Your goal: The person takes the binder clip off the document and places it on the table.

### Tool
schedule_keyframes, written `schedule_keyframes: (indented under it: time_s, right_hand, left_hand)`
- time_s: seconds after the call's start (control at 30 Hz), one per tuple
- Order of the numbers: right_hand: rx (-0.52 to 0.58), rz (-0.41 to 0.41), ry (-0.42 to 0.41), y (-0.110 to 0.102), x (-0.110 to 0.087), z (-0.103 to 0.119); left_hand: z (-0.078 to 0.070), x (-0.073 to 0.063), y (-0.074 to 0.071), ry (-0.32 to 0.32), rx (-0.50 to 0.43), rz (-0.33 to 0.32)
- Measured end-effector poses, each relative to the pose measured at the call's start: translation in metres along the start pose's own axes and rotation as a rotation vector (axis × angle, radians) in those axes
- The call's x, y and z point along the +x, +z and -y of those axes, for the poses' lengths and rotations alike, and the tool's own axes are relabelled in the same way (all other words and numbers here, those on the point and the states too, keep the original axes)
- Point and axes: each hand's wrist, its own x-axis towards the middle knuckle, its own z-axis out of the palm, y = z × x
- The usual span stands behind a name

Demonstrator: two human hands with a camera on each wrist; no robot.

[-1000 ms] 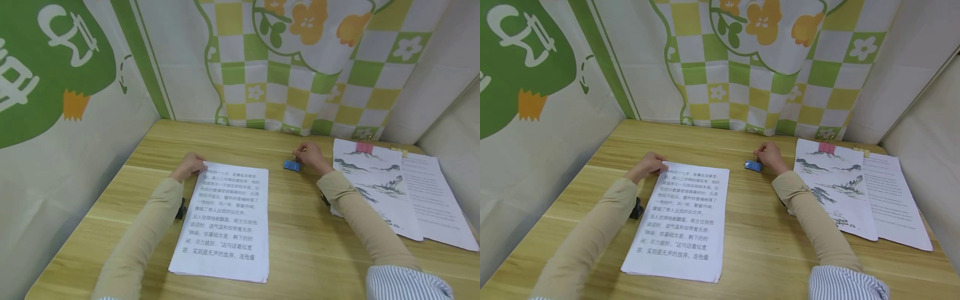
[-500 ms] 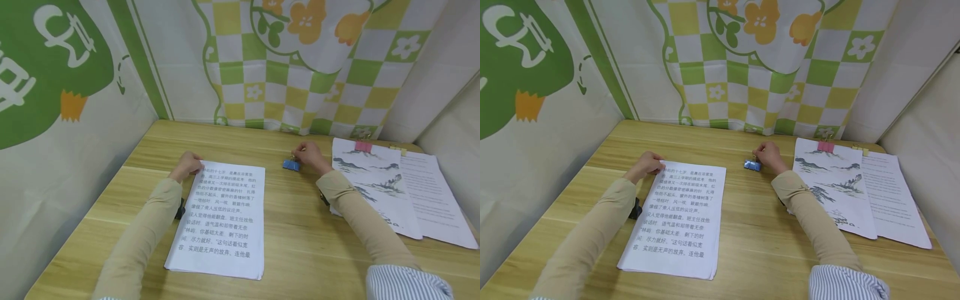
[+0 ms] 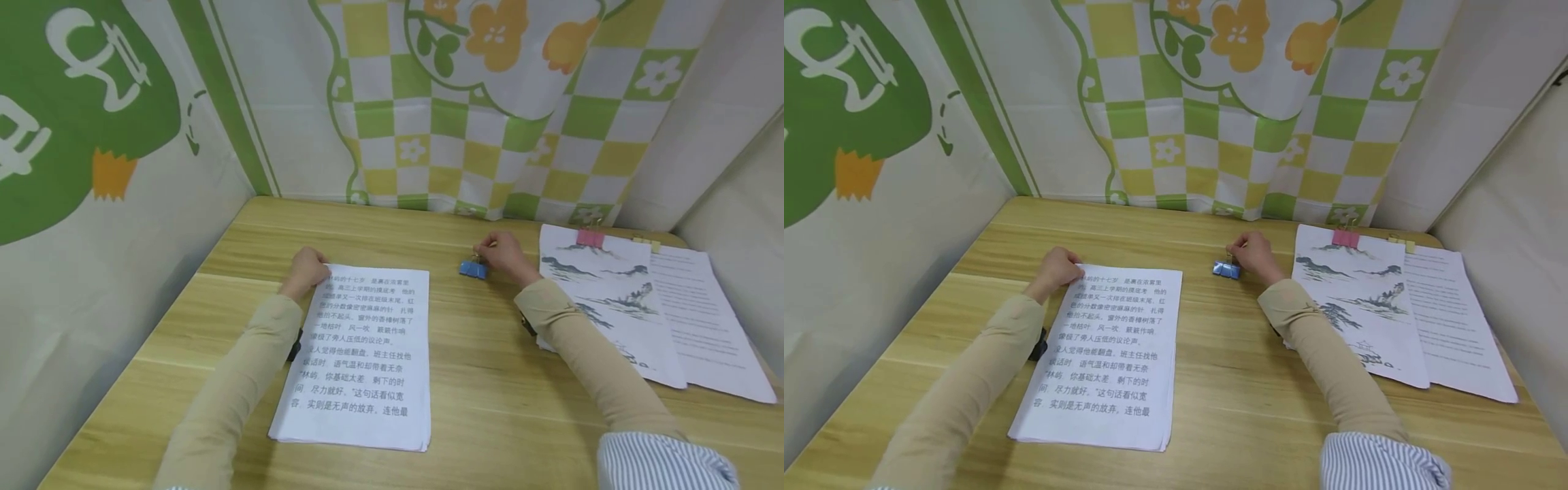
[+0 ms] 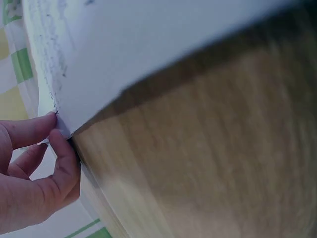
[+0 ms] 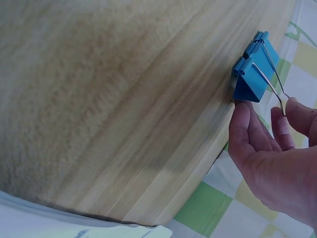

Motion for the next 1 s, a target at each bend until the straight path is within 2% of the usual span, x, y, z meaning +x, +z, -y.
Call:
schedule_keyframes:
  time_s: [0.1, 0.27, 0.47, 0.67, 0.7, 0.8, 0.93, 1.0]
  right_hand:
    - [-0.003, 0.009, 0.006, 0.001, -0.001, 0.0]
    - [0.007, 0.028, 0.015, 0.001, -0.001, 0.001]
    - [0.021, 0.045, 0.021, 0.0, -0.001, 0.001]
    - [0.004, 0.029, -0.028, -0.007, -0.005, -0.008]
    - [-0.009, 0.023, -0.037, -0.009, -0.005, -0.01]
    - [-0.045, -0.007, -0.042, -0.02, -0.007, -0.02]
    - [-0.076, -0.04, -0.012, -0.039, -0.014, -0.034]
    - [-0.084, -0.06, -0.002, -0.05, -0.018, -0.042]
  left_hand:
    - [0.0, -0.002, 0.002, 0.043, 0.114, -0.041]
    - [-0.008, -0.009, 0.001, 0.059, 0.196, -0.044]
    - [-0.014, -0.012, 0.001, 0.039, 0.21, -0.032]
    - [-0.014, -0.003, 0.005, 0.025, 0.21, -0.004]
    - [-0.011, 0.001, 0.007, 0.043, 0.214, -0.017]
    - [-0.011, 0.001, 0.006, 0.038, 0.22, -0.001]
    - [-0.015, -0.006, 0.003, 0.017, 0.211, 0.019]
    - [-0.016, -0.009, 0.002, 0.027, 0.213, 0.015]
